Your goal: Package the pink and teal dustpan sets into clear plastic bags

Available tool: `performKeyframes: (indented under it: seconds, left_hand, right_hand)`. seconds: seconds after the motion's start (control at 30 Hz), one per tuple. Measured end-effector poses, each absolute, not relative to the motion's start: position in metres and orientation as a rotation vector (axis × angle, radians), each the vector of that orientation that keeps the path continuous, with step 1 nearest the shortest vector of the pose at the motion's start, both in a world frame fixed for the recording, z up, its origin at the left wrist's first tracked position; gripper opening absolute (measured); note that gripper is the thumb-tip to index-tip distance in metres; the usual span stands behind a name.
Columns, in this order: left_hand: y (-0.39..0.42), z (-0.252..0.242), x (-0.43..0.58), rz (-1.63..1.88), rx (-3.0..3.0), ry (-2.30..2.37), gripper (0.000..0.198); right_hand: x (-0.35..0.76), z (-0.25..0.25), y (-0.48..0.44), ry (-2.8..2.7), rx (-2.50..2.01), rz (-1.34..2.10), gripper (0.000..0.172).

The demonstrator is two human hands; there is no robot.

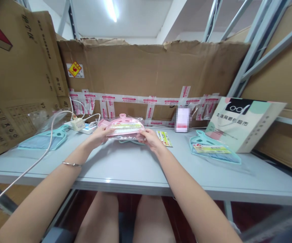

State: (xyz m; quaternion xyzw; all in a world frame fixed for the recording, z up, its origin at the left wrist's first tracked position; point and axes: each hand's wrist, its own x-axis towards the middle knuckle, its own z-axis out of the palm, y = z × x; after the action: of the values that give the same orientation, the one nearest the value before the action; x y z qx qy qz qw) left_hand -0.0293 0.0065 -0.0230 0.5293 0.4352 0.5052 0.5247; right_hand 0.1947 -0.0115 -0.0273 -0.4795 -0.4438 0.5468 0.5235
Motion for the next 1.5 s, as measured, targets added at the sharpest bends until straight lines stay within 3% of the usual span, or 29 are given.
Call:
performKeyframes:
  seconds: [0.23, 0.43, 0.67, 0.97, 1.07, 1.2, 1.33, 1.5]
  left_hand:
    - [-0.001, -0.016, -0.025, 1.232, 1.236, 1.045, 0.042]
    - [-0.038, -0.016, -0.018, 1.320, 1.206, 1.184, 0.070]
    - [-0.094, -0.036, -0.017, 1.100, 1.444, 1.317, 0.081]
    - [-0.092, -0.043, -0.045, 0.862, 1.756, 1.331, 0.064]
    - [-0.095, -0.038, -0.070, 0.846, 1.942, 1.383, 0.052]
    - [-0.095, -0.042, -0.092, 0.782, 2.397, 1.409, 0.049]
    - [-0.092, -0.048, -0.092, 0.695, 2.813, 1.344, 0.045]
    - [-0.088, -0.046, -0.080, 0.654, 2.983, 1.164, 0.035]
  right_hand:
    - [0.189, -0.024, -0.022, -1.034, -1.127, 1.262, 0.016]
    - [0.196, -0.036, -0.059, -1.047, -1.080, 1.260, 0.025]
    - [0.217, -0.057, -0.098, -1.183, -1.118, 1.383, 0.038]
    - [0.244, -0.062, -0.090, -1.406, -1.282, 1.322, 0.034]
    - [0.258, -0.069, -0.092, -1.626, -1.191, 1.140, 0.037]
    - [0.268, -0.071, -0.096, -2.101, -1.146, 0.580, 0.049]
    - [0.267, -0.066, -0.097, -2.413, -0.957, -0.014, 0.039]
    - [0.267, -0.055, -0.087, -2.602, -0.760, -0.164, 0.032]
